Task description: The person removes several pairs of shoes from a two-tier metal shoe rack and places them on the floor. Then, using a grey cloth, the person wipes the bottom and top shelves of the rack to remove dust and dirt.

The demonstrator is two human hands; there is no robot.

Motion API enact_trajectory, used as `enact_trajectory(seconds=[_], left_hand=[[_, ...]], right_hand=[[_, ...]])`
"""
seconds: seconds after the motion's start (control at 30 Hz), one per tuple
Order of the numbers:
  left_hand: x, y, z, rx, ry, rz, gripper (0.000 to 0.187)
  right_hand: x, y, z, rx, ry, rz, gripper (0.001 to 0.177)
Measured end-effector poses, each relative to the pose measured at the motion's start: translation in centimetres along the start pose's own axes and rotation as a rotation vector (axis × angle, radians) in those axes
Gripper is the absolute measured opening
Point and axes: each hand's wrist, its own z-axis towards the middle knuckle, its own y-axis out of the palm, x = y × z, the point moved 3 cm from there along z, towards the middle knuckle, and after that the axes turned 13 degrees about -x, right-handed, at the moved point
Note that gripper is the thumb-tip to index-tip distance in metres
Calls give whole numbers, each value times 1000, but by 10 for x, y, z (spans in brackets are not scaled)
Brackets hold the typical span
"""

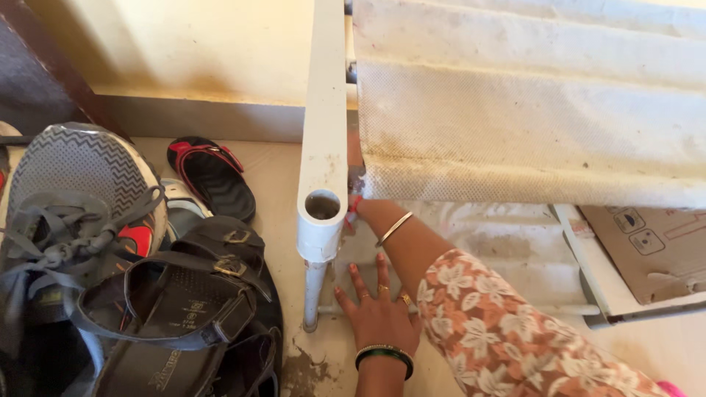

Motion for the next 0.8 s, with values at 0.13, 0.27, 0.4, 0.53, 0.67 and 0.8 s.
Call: enact_trajectory(seconds=[0.13,0.27,0.4,0.53,0.67,0.8], left_hand=[[-6,11,28,21,-30,131,59],[-10,15,20,43,-14,27,56],[1,-17,-13,-56,22,-121,73],[2,1,-36,79,55,-67,70],[18,10,-64,-37,29,41,62],[37,25,-91,75,60,-1,51]], right_hand=[[7,27,-8,-35,-2,-23,35],[-9,25,-31,74,-49,-13,36],[-58,-40,-99,392,-215,-31,38],[-77,-25,-217,655,-418,57,39],[-85,-13,-345,667,-390,170,42],[-104,-21,-455,700,-379,280,53]])
